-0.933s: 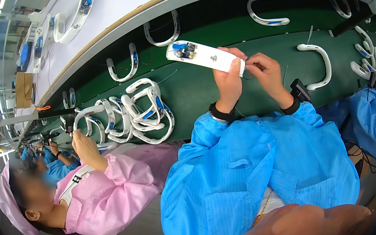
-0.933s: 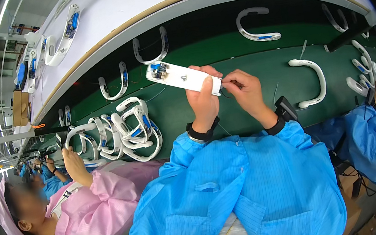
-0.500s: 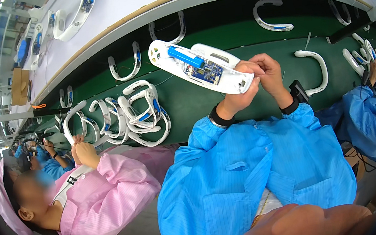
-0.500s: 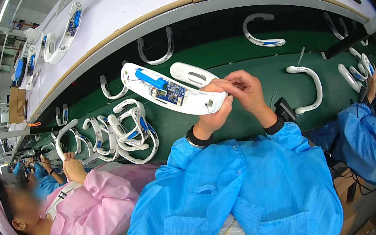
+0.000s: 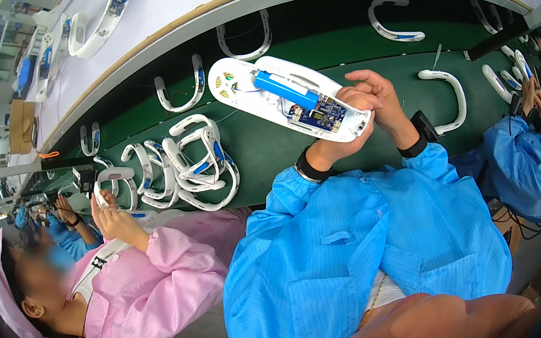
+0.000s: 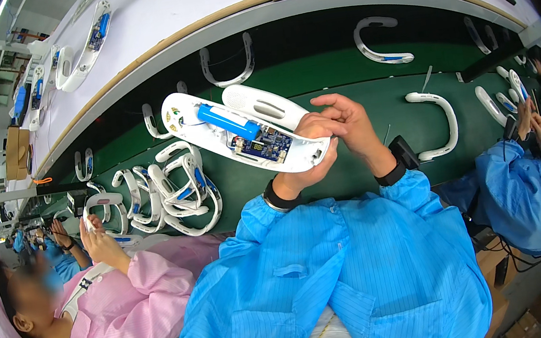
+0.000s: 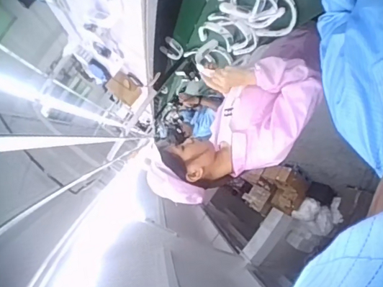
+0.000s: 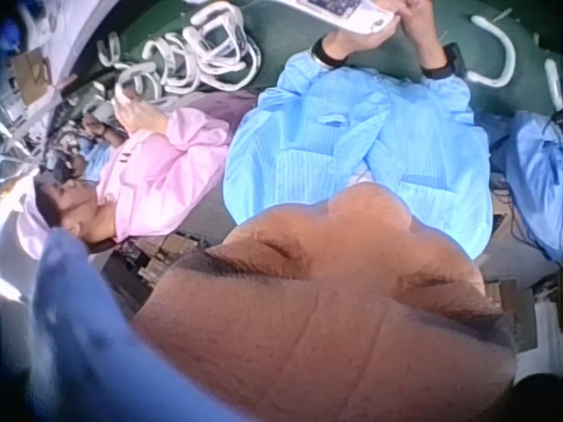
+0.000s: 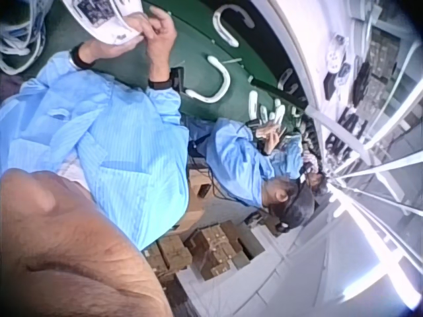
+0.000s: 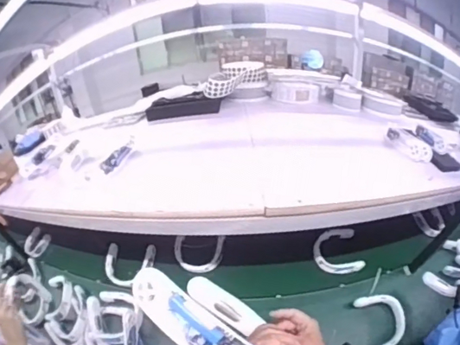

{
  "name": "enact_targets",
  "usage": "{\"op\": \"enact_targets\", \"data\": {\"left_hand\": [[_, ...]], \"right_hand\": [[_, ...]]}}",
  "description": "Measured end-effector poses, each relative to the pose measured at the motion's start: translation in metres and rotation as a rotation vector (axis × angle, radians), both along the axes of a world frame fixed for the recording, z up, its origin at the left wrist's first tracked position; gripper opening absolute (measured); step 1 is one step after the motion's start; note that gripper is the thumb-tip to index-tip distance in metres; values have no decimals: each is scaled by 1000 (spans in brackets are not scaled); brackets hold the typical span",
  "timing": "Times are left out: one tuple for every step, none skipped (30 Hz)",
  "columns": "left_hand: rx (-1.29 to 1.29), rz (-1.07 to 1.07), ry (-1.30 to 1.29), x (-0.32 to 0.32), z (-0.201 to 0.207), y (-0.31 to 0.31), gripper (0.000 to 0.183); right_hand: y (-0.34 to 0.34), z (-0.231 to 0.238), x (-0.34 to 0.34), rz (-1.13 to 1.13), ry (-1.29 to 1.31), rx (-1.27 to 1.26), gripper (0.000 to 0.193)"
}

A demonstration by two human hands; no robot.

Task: Assembling the internal wiring and components of a U-shaped electronic device, specifically a neck massager.

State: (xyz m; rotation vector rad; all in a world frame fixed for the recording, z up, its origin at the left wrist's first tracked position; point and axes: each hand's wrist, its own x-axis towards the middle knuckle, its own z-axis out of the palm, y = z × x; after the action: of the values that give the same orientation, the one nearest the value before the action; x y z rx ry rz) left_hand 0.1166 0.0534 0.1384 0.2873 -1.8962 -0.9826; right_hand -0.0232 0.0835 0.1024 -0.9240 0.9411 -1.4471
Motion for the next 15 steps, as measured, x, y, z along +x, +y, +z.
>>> {"op": "enact_targets", "data": {"left_hand": [[-15, 11, -14, -1, 1, 0, 17], [-31, 22, -28, -2, 2, 0, 17], [-14, 17, -33, -2, 3, 1, 16], [-14, 19, -30, -2, 1, 1, 16], [3, 10, -12, -3, -1, 0, 18], [22, -2, 2, -2, -2, 1, 21], [20, -8, 37, -1, -1, 1, 18], [21, -7, 36, -1, -1, 0, 18], [63, 17, 55, -1, -3, -1, 17], [105, 42, 74, -1, -4, -2, 16], [272, -19, 152, -3, -15, 1, 10], [272, -23, 152, -3, -14, 3, 10], [376, -48, 142, -2, -13, 4, 11], [481, -72, 130, -2, -13, 5, 12], [469, -79, 266, -5, -16, 4, 18]], "right_hand": [[1, -1, 0, 0, 1, 0, 31], [2, -4, -1, -9, 7, 19, 34], [2, -7, -2, -14, 14, 37, 37], [4, -10, -4, -12, 16, 37, 37], [7, -13, -6, -52, 212, -98, 41], [10, -9, -3, -95, 403, -231, 46], [13, -4, -1, -94, 403, -229, 46], [16, 3, 2, -80, 282, -192, 49], [16, 9, 5, -65, 165, -156, 53], [17, 8, 7, -64, 167, -158, 53], [17, 4, 10, -86, 160, -91, 54], [17, 2, 11, -113, 152, -21, 55], [16, 1, 11, -143, 157, 13, 56], [17, -1, 11, -146, 157, 13, 56], [18, -3, 13, -170, 177, 50, 58]]}}
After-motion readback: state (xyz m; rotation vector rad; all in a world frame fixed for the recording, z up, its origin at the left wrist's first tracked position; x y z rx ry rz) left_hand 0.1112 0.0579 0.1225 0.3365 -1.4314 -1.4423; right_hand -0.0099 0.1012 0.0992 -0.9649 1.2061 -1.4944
